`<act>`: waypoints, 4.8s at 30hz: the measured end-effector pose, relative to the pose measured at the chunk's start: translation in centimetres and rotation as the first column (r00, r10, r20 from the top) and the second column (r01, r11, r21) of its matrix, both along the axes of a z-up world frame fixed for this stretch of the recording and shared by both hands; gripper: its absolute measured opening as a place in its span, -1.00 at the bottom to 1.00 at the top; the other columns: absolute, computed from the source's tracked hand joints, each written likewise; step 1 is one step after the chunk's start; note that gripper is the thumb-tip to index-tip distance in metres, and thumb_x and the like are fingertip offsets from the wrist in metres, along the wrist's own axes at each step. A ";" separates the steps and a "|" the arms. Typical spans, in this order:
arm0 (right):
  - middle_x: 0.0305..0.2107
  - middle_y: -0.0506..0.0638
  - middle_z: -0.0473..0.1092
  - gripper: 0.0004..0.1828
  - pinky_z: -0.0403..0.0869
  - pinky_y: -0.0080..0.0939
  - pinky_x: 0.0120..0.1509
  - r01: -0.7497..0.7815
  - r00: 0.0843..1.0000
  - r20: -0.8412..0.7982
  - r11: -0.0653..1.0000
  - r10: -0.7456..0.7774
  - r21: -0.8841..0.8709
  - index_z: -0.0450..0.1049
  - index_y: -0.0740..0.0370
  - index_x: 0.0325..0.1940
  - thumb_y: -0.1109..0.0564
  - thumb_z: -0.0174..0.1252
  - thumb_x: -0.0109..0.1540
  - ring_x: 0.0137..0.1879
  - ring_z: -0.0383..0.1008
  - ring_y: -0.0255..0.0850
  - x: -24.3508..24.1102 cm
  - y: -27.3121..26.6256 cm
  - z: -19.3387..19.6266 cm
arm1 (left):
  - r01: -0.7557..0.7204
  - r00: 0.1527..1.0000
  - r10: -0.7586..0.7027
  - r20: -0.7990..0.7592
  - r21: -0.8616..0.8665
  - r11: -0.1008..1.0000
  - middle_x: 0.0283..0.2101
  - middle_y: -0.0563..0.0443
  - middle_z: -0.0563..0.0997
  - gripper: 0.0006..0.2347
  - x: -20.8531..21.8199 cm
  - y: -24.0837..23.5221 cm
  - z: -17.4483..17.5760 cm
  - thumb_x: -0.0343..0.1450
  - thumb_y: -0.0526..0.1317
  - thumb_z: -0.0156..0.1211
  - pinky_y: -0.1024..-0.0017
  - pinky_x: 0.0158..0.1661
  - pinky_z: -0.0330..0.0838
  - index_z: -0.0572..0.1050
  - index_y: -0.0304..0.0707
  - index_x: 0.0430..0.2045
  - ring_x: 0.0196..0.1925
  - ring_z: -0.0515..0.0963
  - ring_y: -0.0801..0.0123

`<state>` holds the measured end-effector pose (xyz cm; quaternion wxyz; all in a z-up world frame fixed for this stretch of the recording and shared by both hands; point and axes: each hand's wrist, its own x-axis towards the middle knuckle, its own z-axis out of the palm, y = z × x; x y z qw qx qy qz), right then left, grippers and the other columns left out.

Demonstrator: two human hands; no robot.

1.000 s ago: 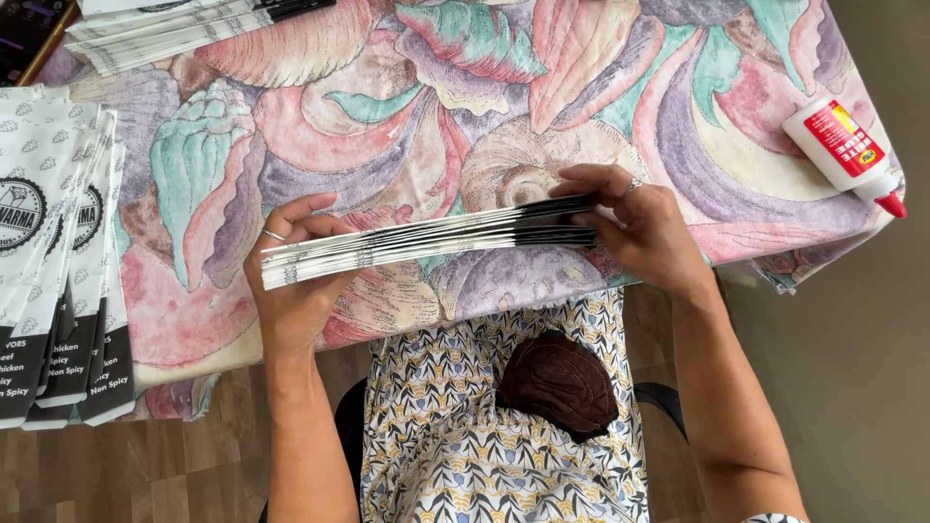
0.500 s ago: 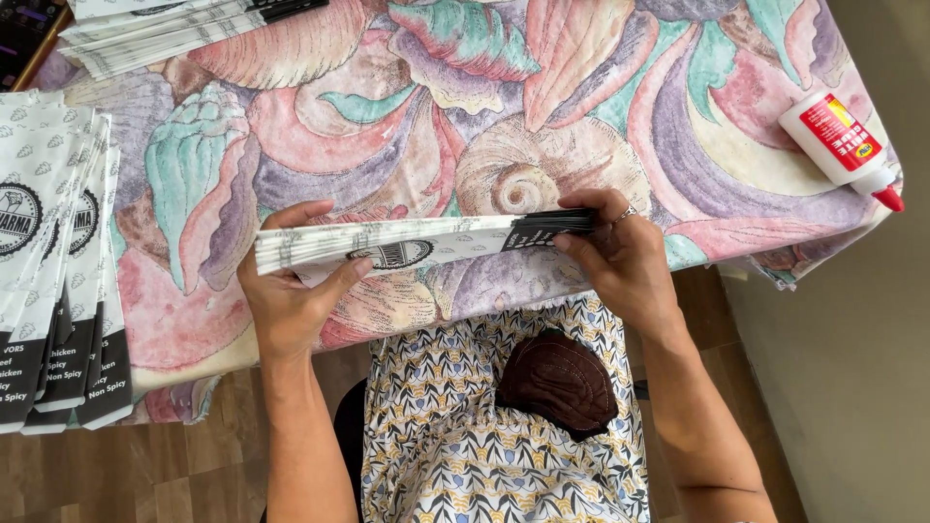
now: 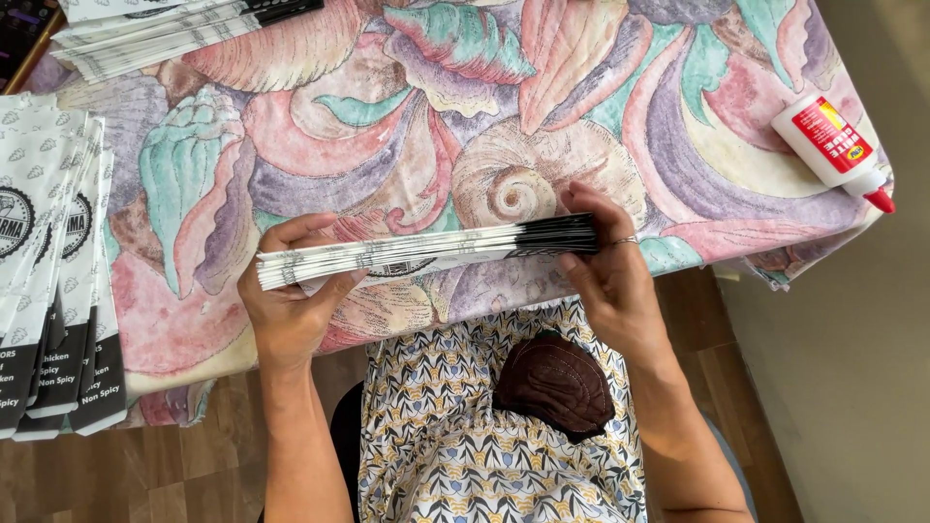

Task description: The person folds printed paper wrappers into triangular pouches and arranges them on a table. They then apply glue to the bottom edges of the pouches to seal them. The wrappers are labeled with flavor options and a brand logo.

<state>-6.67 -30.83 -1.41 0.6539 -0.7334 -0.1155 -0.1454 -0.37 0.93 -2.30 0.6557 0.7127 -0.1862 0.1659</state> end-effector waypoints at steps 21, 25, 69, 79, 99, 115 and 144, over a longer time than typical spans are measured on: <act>-0.31 -0.30 0.63 -0.57 0.53 -0.57 -0.50 -0.099 0.995 -0.073 0.736 0.067 -0.670 0.42 0.05 -0.07 0.05 0.45 0.07 -0.58 0.55 -0.58 -8.1 -2.5 10.2 | 0.294 0.884 -0.435 0.172 0.518 0.803 -0.10 -0.12 0.59 -0.45 -9.1 -7.5 15.1 0.24 0.06 0.49 0.16 -0.02 0.49 0.46 -0.39 -0.08 -0.08 0.61 0.15; -0.33 -0.01 0.45 -0.71 0.48 -0.19 -0.30 -0.246 0.920 0.055 0.680 0.388 -0.690 0.25 0.25 -0.07 0.17 0.22 0.27 -0.39 0.49 -0.16 -7.2 -0.8 11.8 | 0.272 0.862 -0.453 0.226 0.549 0.790 -0.31 -0.13 0.53 -0.58 -10.0 -10.3 11.9 0.37 0.05 0.28 0.13 -0.20 0.44 0.52 -0.48 -0.28 -0.29 0.53 0.13; -0.43 0.06 0.61 -0.89 0.55 -0.30 -0.39 -0.539 0.809 -0.049 0.706 0.585 -0.459 0.64 0.29 -0.29 0.21 0.24 0.19 -0.41 0.65 -0.18 -0.7 3.4 9.6 | 0.209 0.973 -0.218 0.074 0.113 0.971 -0.37 -0.17 0.69 -0.90 -10.1 -5.5 5.1 0.48 -0.35 0.19 0.42 -0.35 0.67 0.57 -0.46 -0.37 -0.38 0.71 0.23; -0.33 -0.01 0.57 -0.68 0.57 -0.29 -0.25 -0.418 0.873 -0.082 0.652 0.480 -0.632 0.54 0.24 0.03 0.10 0.24 0.22 -0.33 0.61 -0.24 -0.8 3.9 8.3 | 0.141 0.979 -0.162 0.125 0.159 0.977 -0.43 -0.21 0.68 -0.94 -9.1 -6.9 4.8 0.45 -0.43 0.25 0.49 -0.55 0.53 0.58 -0.50 -0.41 -0.55 0.62 0.28; -0.10 -0.08 0.64 -0.33 0.64 -0.30 0.00 -0.459 0.864 -0.170 0.601 0.475 -0.654 0.50 0.18 0.14 -0.09 0.45 0.01 -0.13 0.71 -0.31 0.1 3.4 8.9 | 0.218 0.975 -0.217 -0.041 0.046 0.975 -0.38 -0.19 0.71 -0.88 -8.6 -6.6 2.3 0.45 -0.28 0.29 0.51 -0.51 0.60 0.59 -0.42 -0.40 -0.52 0.67 0.32; -0.10 0.03 0.54 -0.75 0.77 -0.27 0.19 -0.323 0.938 0.169 0.941 0.303 0.106 0.48 0.19 -0.03 0.35 0.29 0.24 0.04 0.66 -0.17 4.8 0.1 2.5 | -0.147 0.980 0.147 0.135 -0.015 0.989 -0.02 -0.18 0.55 -0.55 -6.7 4.6 5.6 0.26 -0.50 0.44 0.41 -0.06 0.71 0.36 -0.49 -0.01 -0.13 0.68 0.26; -0.06 -0.01 0.46 -0.63 0.50 -0.20 0.11 -0.187 0.924 0.288 0.955 0.251 -0.232 0.45 0.34 0.07 0.65 0.24 0.33 0.10 0.51 -0.19 31.8 12.1 7.9 | -0.100 0.589 0.774 -0.232 0.930 0.355 0.56 -0.06 -0.28 -0.48 0.3 24.7 6.9 0.57 0.01 -0.39 -0.09 0.44 -0.50 -0.17 0.09 0.48 0.55 -0.38 0.02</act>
